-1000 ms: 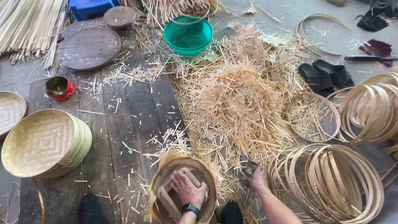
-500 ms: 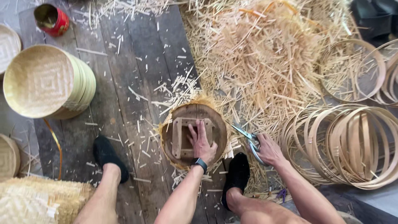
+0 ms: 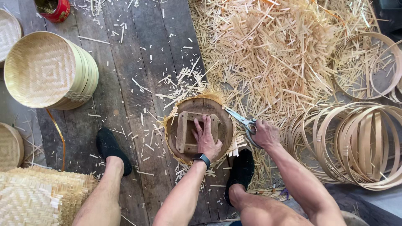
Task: The person sits on the floor and repeatedly places a woven bamboo mat into a circular wooden mold, then uses shears to trim the excess mat around the rim. The person stacks finished baskets and continues the process with additional mats.
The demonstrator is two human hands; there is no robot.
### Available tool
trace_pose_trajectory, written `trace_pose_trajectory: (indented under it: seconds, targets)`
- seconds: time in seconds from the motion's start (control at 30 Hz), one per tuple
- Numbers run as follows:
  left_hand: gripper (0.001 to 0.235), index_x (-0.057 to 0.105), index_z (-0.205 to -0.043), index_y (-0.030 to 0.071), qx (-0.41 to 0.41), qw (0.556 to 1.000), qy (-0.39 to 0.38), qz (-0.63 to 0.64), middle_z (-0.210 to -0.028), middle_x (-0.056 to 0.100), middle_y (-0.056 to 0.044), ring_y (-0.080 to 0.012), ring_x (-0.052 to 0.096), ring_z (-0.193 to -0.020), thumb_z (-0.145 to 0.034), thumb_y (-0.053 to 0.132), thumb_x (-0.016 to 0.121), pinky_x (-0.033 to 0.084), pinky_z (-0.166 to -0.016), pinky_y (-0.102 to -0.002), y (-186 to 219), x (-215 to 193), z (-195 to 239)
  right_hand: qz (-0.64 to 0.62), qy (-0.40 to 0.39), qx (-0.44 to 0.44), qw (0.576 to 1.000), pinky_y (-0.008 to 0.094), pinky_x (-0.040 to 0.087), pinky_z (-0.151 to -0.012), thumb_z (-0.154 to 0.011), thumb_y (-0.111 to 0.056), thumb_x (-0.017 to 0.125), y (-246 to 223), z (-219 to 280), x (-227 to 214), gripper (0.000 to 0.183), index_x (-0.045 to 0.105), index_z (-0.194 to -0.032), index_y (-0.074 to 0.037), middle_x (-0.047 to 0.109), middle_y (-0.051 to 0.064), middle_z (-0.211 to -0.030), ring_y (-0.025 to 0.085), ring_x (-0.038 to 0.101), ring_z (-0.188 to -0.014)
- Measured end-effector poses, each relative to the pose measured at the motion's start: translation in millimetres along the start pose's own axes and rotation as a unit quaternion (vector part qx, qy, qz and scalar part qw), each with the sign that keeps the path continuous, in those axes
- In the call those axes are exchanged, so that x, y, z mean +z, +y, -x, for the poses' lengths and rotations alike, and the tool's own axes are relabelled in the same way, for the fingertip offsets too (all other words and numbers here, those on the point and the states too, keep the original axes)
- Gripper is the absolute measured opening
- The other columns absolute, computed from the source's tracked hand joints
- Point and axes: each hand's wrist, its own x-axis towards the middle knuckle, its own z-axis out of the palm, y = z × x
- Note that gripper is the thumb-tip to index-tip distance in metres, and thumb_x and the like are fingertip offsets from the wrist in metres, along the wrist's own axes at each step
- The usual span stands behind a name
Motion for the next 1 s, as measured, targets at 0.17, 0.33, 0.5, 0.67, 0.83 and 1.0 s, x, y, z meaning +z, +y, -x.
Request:
trace_pose_trajectory:
  seconds: [0.17,0.33,0.5,0.67,0.83,1.0]
  targets:
    - [0.12,0.007,-0.161,0.016,-0.001,1.0,-0.021,0.006,-0.171,0.009,-0.009,-0.0412,-0.005,-0.157,-0.068,0.011,0.082,0.001,-0.124,-0.065,0.4,-7.1,-1.3,0.101,0.21,-0.076,0.969,0.038,0.053,-0.053,-0.075,-0.051,0.062,-19.8,-47.5,25.2,0.05,0.066,-0.084,-0.002,0.065,0.013,-0.072,0.023,0.063,-0.061]
    - [0.116,0.013,-0.162,0.02,0.061,0.993,-0.099,-0.024,-0.173,0.013,-0.006,-0.0376,-0.003,-0.159,-0.067,0.008,0.08,0.003,-0.126,-0.062,-10.6,-28.8,4.9,0.029,0.003,-0.043,0.999,0.037,0.054,-0.063,-0.103,-0.045,0.051,28.5,-29.0,26.1,0.041,0.067,-0.104,-0.007,0.068,0.012,-0.091,0.02,0.065,-0.073]
    - [0.115,0.015,-0.159,0.02,0.078,0.989,-0.125,-0.024,-0.171,0.014,-0.005,-0.036,-0.004,-0.158,-0.066,0.005,0.08,0.002,-0.126,-0.061,-10.1,-32.5,5.9,0.035,0.155,-0.106,0.982,0.038,0.055,-0.054,-0.079,-0.055,0.066,-3.6,-44.7,22.7,0.057,0.067,-0.097,-0.001,0.067,0.017,-0.084,0.025,0.064,-0.068]
    - [0.116,0.018,-0.161,0.023,0.092,0.98,-0.166,-0.055,-0.172,0.013,-0.004,-0.0345,-0.003,-0.159,-0.064,-0.001,0.078,0.001,-0.127,-0.059,-15.2,-47.5,7.1,-0.016,-0.031,-0.069,0.997,0.038,0.056,-0.063,-0.095,-0.054,0.058,-8.3,-52.6,15.3,0.054,0.066,-0.105,-0.001,0.068,0.016,-0.093,0.024,0.068,-0.072]
    - [0.111,0.025,-0.154,0.026,0.117,0.961,-0.239,-0.07,-0.171,0.015,0.0,-0.0324,0.0,-0.158,-0.062,0.0,0.08,0.002,-0.128,-0.058,-22.2,-51.9,7.1,0.033,0.016,-0.096,0.995,0.037,0.057,-0.061,-0.09,-0.049,0.059,22.2,-31.5,13.3,0.051,0.065,-0.103,0.0,0.068,0.017,-0.09,0.024,0.066,-0.072]
    - [0.109,0.026,-0.155,0.025,0.133,0.962,-0.23,-0.066,-0.171,0.016,0.0,-0.0345,0.0,-0.159,-0.063,0.0,0.08,0.005,-0.127,-0.059,-27.6,-58.0,8.3,0.079,0.133,-0.14,0.978,0.037,0.057,-0.061,-0.084,-0.043,0.059,-21.4,-65.7,23.3,0.045,0.066,-0.099,-0.001,0.068,0.017,-0.088,0.024,0.067,-0.072]
